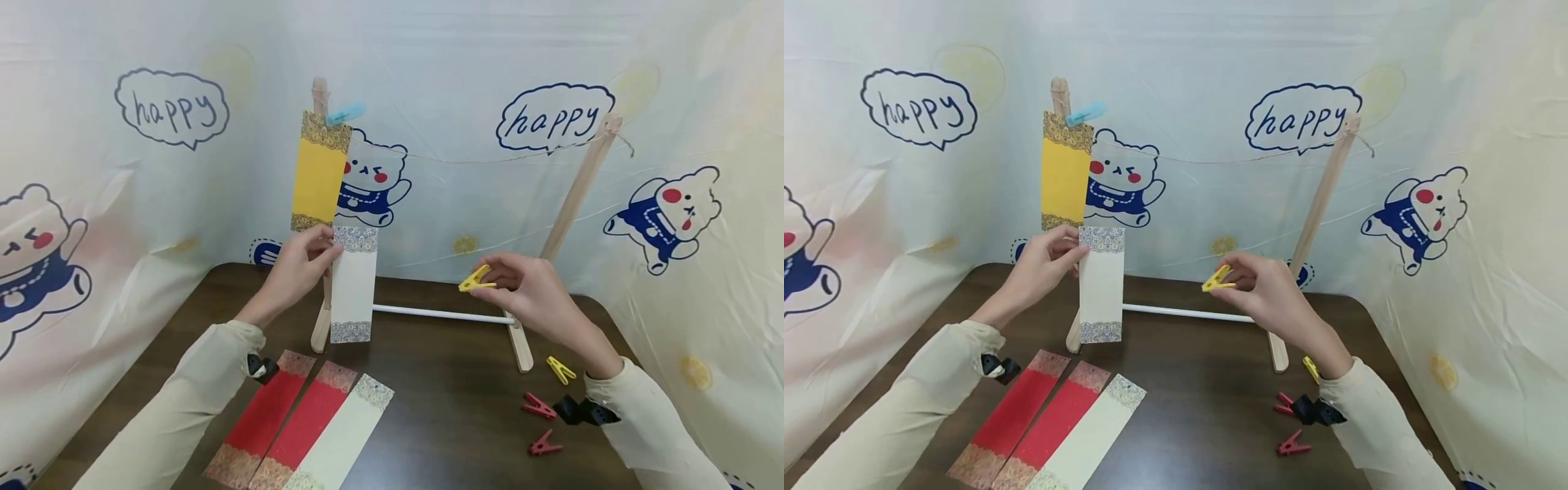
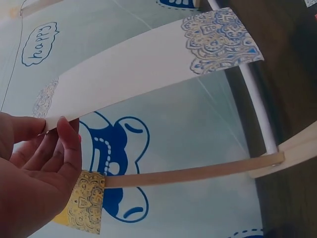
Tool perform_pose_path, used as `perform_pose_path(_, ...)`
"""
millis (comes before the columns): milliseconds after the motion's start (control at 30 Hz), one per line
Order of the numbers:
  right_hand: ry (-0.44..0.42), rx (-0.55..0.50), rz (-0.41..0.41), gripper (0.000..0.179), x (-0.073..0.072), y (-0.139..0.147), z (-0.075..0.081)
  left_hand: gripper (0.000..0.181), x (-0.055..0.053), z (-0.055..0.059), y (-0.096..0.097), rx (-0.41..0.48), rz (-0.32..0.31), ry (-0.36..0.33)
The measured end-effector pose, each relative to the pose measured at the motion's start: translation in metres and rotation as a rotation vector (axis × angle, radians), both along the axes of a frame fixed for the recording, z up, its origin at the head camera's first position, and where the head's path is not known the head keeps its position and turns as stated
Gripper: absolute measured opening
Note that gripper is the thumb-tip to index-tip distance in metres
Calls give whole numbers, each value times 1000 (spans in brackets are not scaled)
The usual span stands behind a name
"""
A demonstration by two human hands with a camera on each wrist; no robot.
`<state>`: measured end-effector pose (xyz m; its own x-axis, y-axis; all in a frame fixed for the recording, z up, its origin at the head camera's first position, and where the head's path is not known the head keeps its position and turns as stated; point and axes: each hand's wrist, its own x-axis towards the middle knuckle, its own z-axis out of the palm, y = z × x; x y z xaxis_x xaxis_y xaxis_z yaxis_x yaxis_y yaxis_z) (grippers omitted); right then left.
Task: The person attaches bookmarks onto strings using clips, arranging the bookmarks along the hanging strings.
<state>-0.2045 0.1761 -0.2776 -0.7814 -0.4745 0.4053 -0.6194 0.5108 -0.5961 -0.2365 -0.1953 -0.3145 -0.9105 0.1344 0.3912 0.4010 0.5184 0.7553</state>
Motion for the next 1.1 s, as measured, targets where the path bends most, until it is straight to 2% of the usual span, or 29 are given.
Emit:
perform_pose_path(267,-54,-6,52,33,-13,-10,15,24,-12,13,2,6,-21,23)
perform_pose_path(467,-47,2,57,33,-24,-16,26,24,-20,26,8,8,-23,62)
perform_pose_path(733,42,7,11,33,-33,-28,43,26,-26,42,19,17,-14,71)
perform_pose_path(867,84,-20,16,39,-38,-36,54,30,-29,51,19,27,-29,65)
perform_pose_path(1100,155,-34,38,48,-44,-53,72,28,-32,60,19,45,-7,73)
